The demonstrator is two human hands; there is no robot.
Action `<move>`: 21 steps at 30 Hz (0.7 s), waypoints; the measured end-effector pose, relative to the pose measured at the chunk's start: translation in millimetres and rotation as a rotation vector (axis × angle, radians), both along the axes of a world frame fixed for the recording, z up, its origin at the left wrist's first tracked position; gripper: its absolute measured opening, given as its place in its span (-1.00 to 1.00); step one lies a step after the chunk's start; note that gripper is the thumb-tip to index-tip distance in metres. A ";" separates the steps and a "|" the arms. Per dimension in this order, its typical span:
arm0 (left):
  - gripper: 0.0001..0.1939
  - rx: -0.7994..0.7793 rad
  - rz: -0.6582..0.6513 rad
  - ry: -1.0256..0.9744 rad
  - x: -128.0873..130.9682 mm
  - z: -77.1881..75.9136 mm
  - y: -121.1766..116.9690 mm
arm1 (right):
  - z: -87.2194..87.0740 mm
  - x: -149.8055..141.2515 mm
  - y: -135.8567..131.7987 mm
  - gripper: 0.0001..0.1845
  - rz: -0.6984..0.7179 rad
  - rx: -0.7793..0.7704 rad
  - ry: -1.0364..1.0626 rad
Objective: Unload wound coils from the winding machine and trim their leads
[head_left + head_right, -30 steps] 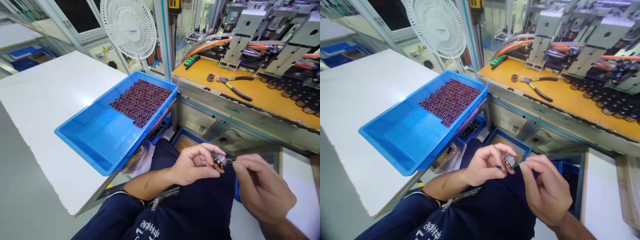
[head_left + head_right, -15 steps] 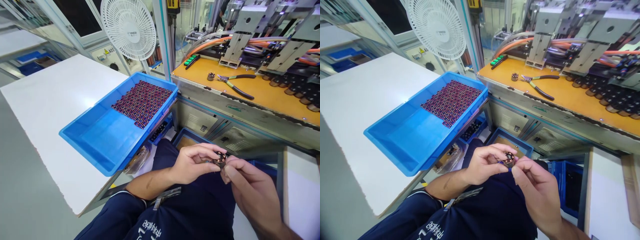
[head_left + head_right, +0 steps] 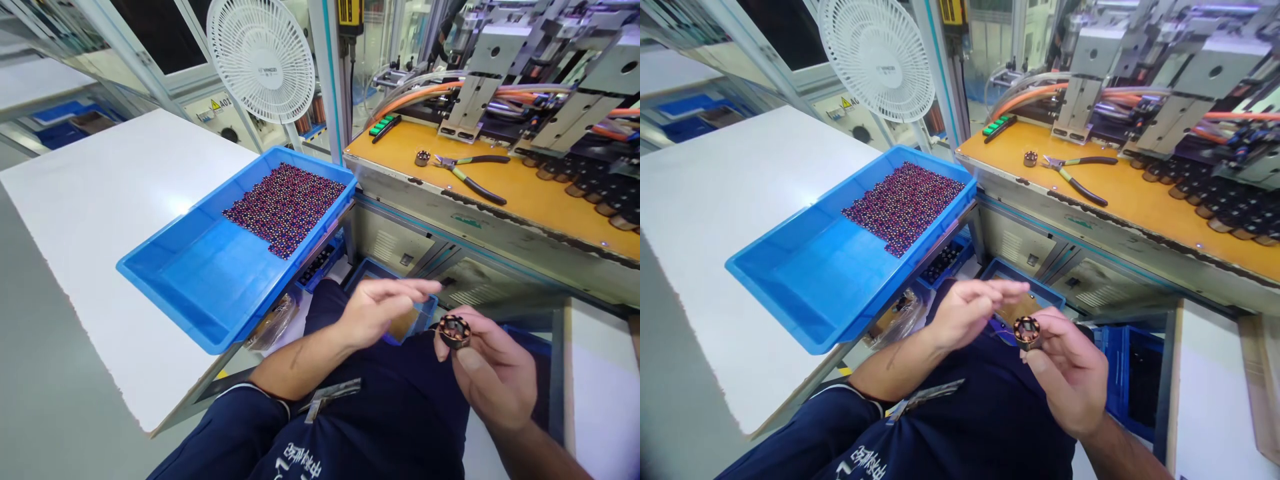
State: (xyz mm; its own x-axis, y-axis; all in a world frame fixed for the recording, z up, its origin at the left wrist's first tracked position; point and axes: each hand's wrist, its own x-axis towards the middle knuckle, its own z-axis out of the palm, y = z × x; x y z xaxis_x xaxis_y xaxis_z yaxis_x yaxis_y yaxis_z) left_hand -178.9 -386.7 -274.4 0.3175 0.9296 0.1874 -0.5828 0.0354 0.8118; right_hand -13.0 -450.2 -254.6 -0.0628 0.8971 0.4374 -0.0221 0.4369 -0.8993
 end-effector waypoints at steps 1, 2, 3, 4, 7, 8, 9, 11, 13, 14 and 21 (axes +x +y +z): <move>-0.80 0.017 0.129 0.066 -3.5 0.9 3.9 | 0.4 4.4 1.4 -0.73 -0.086 0.115 -0.139; -0.81 0.055 0.257 0.141 -7.4 3.1 6.5 | 1.5 9.1 3.2 -0.70 -0.185 0.240 -0.304; -0.84 0.123 0.359 0.228 -11.5 6.5 7.2 | 3.2 13.7 5.4 -0.68 -0.287 0.362 -0.473; -0.86 0.221 0.414 0.320 -15.1 10.8 5.7 | 5.4 17.9 7.8 -0.68 -0.374 0.474 -0.632; -0.75 0.569 0.342 0.555 -19.6 24.5 -7.9 | 12.6 26.5 13.9 -0.76 -0.471 0.707 -0.938; -0.69 0.652 0.297 0.600 -18.5 27.8 -13.1 | 14.5 27.9 15.1 -0.79 -0.460 0.747 -0.991; -0.64 0.691 0.261 0.610 -16.6 29.9 -17.5 | 15.8 28.7 15.7 -0.81 -0.433 0.774 -1.033; -0.58 0.696 0.225 0.595 -11.4 30.9 -22.3 | 16.3 28.7 15.4 -0.89 -0.384 0.809 -1.077; -0.57 0.678 0.204 0.573 -7.4 29.2 -22.0 | 14.3 27.0 13.5 -0.92 -0.348 0.844 -1.095; -0.58 0.673 0.191 0.566 -6.3 28.1 -20.8 | 12.8 25.8 12.1 -0.91 -0.348 0.847 -1.093; -0.71 0.761 0.212 0.590 -6.9 24.5 -15.3 | 13.7 16.3 0.1 -0.76 -0.279 0.613 -0.834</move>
State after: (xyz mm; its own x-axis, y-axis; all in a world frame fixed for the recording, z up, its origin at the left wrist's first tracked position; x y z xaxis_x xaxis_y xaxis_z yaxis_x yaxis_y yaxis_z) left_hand -185.8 -402.0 -249.9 0.3934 0.6749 0.6242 -0.0109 -0.6755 0.7373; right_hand 3.3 -450.1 -240.9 -0.3764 0.5682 0.7318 0.6685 0.7134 -0.2101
